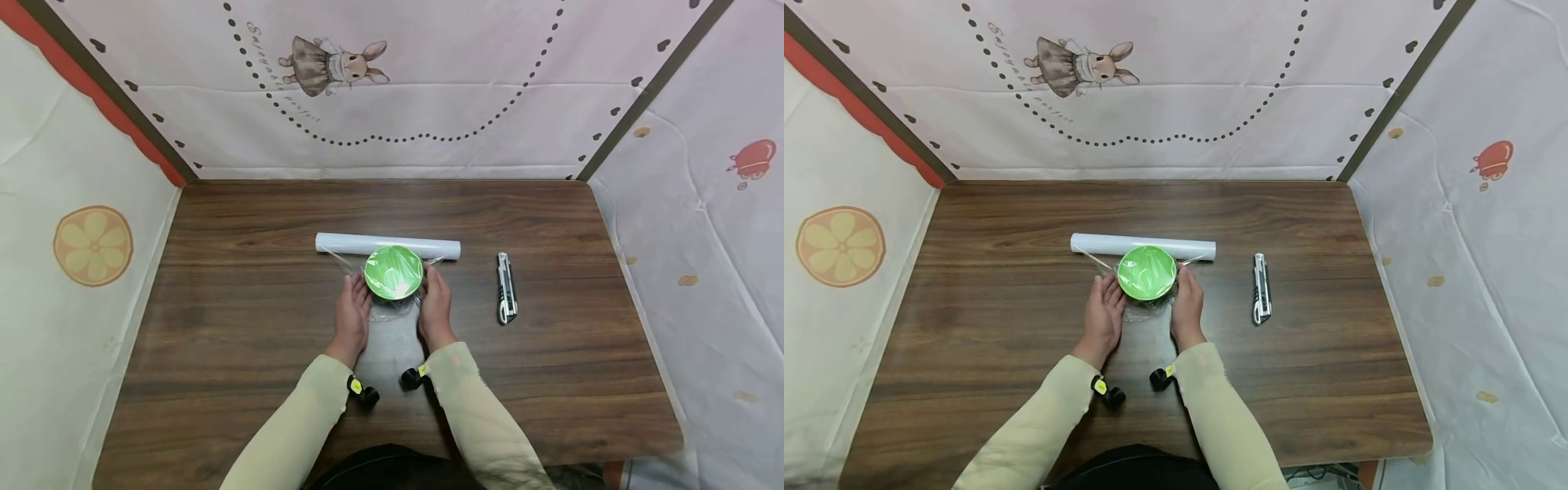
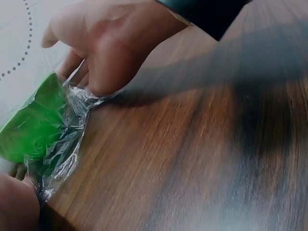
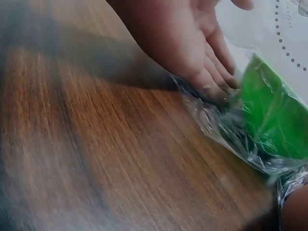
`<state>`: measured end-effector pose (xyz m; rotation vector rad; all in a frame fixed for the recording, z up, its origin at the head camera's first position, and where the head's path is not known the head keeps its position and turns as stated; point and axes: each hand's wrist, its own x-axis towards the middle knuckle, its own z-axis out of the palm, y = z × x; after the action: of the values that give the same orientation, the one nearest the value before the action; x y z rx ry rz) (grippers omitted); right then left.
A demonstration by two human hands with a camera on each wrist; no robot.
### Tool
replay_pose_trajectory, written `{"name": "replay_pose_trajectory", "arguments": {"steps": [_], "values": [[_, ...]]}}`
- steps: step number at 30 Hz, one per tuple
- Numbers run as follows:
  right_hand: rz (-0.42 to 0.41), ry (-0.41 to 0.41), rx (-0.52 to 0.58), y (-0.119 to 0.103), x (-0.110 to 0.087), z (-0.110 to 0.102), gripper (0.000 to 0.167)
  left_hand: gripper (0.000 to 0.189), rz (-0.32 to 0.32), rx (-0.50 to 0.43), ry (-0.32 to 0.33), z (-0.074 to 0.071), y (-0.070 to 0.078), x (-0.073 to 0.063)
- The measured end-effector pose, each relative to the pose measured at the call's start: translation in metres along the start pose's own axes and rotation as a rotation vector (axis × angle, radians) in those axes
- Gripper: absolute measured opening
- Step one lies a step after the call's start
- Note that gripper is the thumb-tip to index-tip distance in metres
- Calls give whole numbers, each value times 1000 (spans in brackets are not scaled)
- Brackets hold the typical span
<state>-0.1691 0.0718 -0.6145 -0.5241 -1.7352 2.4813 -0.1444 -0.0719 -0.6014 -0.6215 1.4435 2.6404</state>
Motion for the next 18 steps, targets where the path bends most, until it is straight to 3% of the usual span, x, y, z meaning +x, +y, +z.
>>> {"name": "replay_pose_trajectory", "arguments": {"steps": [12,18], "values": [[-100,-99,11,5,-4,6,45,57,12,-120,89,18,-10,3],[-37,-55,-119,2,-1,-4,43,60,-30,-50,36,9,-1,0]]}}
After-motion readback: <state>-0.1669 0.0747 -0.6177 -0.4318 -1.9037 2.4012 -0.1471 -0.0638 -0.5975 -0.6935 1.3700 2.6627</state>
